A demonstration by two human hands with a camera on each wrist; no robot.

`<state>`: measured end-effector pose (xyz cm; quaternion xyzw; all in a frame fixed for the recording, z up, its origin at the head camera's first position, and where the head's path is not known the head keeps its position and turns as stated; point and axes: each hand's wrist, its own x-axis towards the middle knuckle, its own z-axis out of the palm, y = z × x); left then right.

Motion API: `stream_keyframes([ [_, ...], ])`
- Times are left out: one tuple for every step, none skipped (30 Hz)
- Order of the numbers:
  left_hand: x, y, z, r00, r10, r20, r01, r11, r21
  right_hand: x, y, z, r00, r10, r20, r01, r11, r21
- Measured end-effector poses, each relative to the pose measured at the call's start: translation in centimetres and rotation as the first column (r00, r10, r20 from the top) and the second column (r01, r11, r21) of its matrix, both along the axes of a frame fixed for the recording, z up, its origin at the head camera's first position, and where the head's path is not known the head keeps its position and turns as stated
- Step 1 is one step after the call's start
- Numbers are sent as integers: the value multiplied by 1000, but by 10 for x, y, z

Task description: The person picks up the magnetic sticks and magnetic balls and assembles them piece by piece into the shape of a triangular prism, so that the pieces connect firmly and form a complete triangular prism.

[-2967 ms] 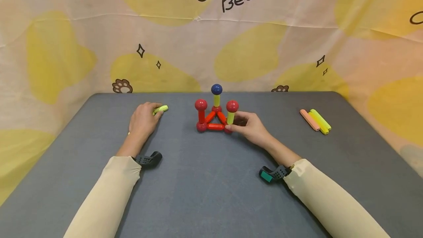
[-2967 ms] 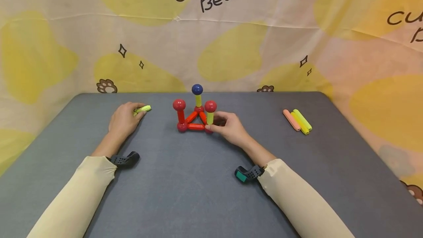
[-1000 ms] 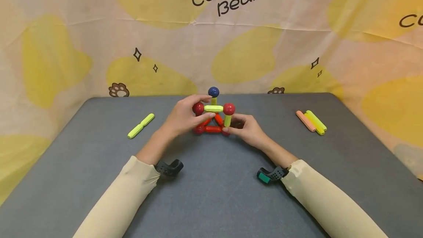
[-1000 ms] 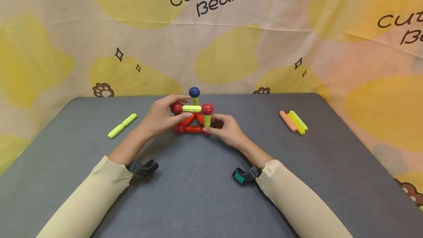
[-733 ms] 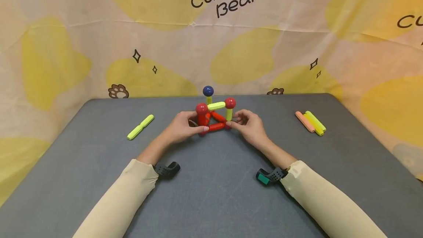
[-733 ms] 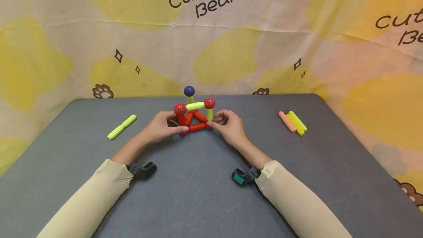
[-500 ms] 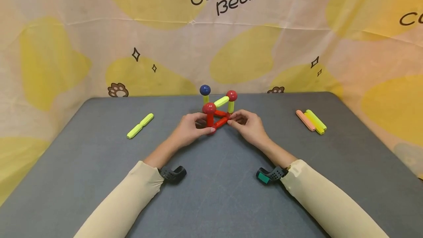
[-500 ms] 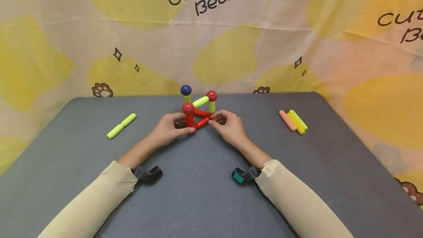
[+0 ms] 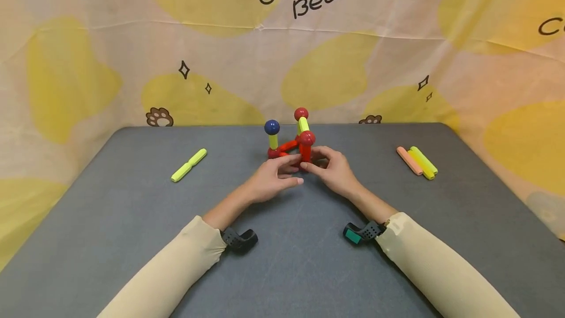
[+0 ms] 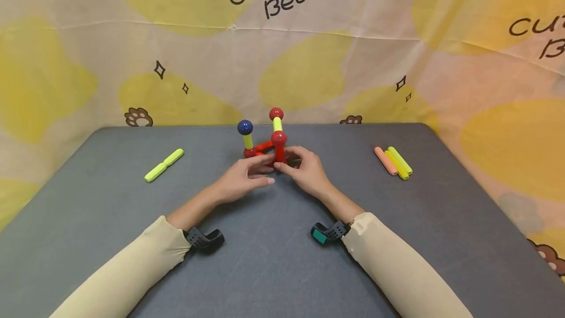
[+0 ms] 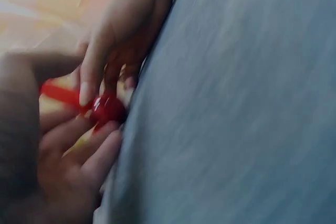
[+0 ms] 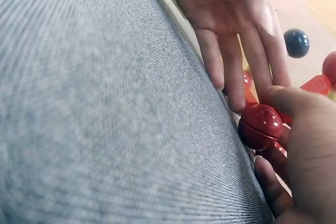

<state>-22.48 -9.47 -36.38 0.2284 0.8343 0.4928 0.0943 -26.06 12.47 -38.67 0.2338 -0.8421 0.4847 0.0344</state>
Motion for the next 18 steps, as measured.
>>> stream_keyframes([
  [-2,-5,4,1000,-30,-4,30,999,-39,0,0,0,1000,-16,-4,16,1000,0],
  [-4,-11,9,999,-50,-8,49,995,-81,0,1,0,1000,-27,-6,27,1000,2],
  [-6,-18,15,999,-51,-19,48,991,-128,-1,1,1,999,-35,-3,35,999,4],
  [-8,-27,22,998,-40,-49,30,982,-188,-1,1,0,999,-38,3,38,999,4],
  [-10,-37,28,996,-11,-86,-11,968,-251,-1,1,0,999,-38,9,38,999,2],
  [-12,-48,34,992,28,-126,-66,948,-312,-1,1,-1,999,-40,14,40,999,3],
  [-14,-59,40,983,74,-170,-134,916,-378,-1,1,-1,999,-41,19,41,999,2],
  [-15,-70,44,971,123,-203,-201,882,-426,-2,1,-2,999,-40,21,40,999,2],
  [-16,-81,47,957,168,-237,-264,841,-471,-2,1,-2,999,-40,22,40,999,4],
  [-17,-92,50,943,205,-263,-317,800,-510,-2,2,-2,999,-39,21,39,999,5],
  [-18,-102,51,932,240,-272,-355,762,-542,-2,2,-2,999,-38,19,38,999,8],
  [-19,-113,52,925,266,-272,-377,736,-562,-2,2,-2,999,-38,17,38,999,11],
  [-19,-122,52,921,285,-265,-388,719,-576,-2,2,-1,999,-38,15,38,999,14],
  [-20,-131,52,923,297,-246,-386,712,-587,-3,2,-2,999,-38,16,38,999,18],
  [-20,-140,51,926,301,-226,-376,710,-596,-3,2,-2,999,-37,17,37,999,21],
  [-20,-148,50,932,301,-200,-360,714,-601,-3,2,-1,999,-37,20,37,999,24],
  [-19,-155,50,939,297,-174,-340,718,-607,-4,2,-1,999,-36,23,35,999,27],
  [-19,-162,50,945,290,-150,-319,724,-612,-4,2,-1,999,-34,27,34,999,29],
])
